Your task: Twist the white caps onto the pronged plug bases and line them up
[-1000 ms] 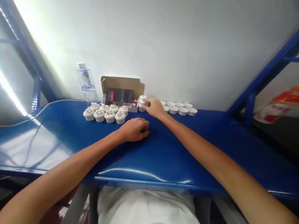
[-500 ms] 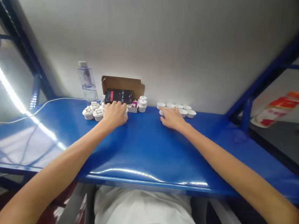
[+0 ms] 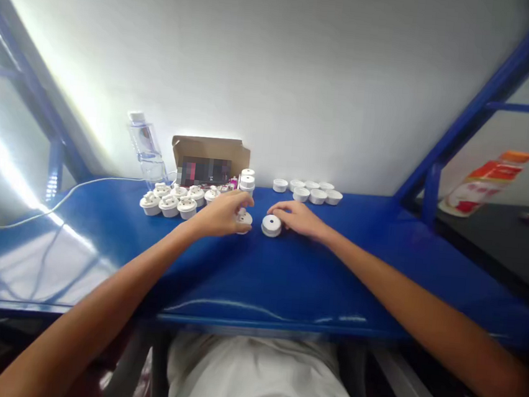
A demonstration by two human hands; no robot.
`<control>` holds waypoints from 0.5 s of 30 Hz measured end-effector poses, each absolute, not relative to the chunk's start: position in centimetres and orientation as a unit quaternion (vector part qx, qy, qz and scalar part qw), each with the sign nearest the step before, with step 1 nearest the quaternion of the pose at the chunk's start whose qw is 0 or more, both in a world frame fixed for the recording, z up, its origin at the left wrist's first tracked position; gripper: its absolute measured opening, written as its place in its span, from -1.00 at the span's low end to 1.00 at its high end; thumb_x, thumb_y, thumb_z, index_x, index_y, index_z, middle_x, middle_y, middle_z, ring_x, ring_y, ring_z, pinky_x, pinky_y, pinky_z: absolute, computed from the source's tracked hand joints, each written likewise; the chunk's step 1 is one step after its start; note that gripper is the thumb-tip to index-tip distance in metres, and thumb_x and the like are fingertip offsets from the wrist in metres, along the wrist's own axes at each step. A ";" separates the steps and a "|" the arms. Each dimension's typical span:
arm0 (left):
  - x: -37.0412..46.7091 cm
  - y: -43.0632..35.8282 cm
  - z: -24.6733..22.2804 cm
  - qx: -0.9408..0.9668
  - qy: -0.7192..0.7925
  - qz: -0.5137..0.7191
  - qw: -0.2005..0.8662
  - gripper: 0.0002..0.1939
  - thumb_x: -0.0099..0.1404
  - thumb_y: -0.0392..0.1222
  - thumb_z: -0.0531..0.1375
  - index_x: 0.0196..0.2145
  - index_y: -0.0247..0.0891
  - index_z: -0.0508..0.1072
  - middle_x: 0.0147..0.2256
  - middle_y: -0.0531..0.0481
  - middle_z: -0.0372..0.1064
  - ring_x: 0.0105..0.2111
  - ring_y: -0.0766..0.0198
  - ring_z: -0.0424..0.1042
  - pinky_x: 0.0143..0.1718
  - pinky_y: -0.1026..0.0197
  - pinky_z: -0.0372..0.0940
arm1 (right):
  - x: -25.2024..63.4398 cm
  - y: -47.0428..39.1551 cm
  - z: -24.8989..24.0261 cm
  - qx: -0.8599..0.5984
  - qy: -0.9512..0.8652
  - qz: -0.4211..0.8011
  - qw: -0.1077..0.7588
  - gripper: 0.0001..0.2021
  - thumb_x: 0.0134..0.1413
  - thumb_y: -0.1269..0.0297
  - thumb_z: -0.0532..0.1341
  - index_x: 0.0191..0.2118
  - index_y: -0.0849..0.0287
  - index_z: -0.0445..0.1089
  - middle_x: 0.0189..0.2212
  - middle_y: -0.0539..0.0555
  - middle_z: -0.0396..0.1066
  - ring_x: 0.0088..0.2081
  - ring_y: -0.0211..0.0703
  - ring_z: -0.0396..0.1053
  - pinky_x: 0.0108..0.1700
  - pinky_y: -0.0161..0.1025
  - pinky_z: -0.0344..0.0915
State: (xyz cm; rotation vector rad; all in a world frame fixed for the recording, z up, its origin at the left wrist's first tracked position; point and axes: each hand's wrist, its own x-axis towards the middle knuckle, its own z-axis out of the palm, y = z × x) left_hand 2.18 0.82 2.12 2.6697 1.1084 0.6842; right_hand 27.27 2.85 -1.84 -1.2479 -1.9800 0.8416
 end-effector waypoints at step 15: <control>2.4 1.6 -0.4 0.841 0.399 0.270 0.248 -0.39 -0.04 0.03 0.45 -0.12 -0.22 0.31 -0.31 0.06 0.43 -0.35 0.20 0.41 -0.35 0.20 0.24 | 26.6 0.9 -0.4 -0.332 -0.772 0.272 0.468 -0.54 0.03 0.14 0.42 0.06 0.10 0.45 -0.04 0.11 0.53 -0.04 -0.01 0.53 0.08 -0.03 0.48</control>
